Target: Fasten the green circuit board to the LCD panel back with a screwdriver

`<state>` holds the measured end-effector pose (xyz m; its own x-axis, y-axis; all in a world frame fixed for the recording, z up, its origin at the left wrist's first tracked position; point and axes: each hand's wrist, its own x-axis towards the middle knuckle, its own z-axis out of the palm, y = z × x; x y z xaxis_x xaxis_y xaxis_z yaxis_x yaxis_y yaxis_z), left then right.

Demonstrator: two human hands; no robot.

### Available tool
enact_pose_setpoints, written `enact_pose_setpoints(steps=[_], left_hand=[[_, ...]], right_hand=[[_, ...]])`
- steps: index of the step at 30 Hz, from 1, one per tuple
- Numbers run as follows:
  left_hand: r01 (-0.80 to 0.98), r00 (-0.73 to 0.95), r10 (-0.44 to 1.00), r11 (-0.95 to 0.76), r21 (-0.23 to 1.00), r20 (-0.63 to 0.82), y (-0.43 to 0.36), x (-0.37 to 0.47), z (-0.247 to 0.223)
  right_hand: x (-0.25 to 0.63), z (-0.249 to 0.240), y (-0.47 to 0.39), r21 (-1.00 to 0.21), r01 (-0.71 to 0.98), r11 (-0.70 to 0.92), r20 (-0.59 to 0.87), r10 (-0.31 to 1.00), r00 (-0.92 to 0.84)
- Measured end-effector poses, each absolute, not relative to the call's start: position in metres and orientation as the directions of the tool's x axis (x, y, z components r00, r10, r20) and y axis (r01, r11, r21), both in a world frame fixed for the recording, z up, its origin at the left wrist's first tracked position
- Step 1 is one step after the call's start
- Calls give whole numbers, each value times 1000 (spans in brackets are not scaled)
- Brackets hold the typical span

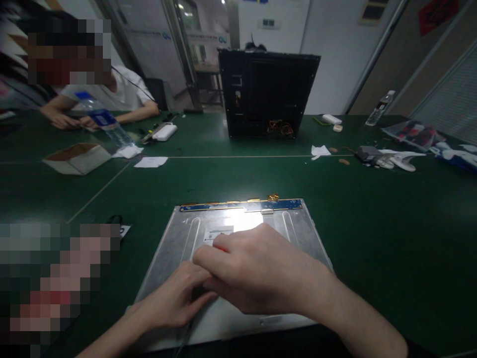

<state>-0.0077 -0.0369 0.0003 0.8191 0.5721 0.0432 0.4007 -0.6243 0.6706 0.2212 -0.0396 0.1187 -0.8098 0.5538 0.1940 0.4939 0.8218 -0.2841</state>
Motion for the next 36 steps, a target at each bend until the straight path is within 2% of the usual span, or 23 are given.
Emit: enact_pose_setpoints(steps=[7, 16, 36], left_hand=[[416, 814, 579, -629, 657, 38, -37, -8, 3], [354, 830, 551, -645, 677, 91, -37, -3, 12], [358, 813, 577, -603, 713, 80, -37, -1, 16]], right_hand=[[216, 113, -40, -308, 483, 819, 147, 543, -827], [211, 107, -39, -298, 448, 843, 161, 507, -847], [208, 106, -40, -271, 448, 852, 135, 495, -858]])
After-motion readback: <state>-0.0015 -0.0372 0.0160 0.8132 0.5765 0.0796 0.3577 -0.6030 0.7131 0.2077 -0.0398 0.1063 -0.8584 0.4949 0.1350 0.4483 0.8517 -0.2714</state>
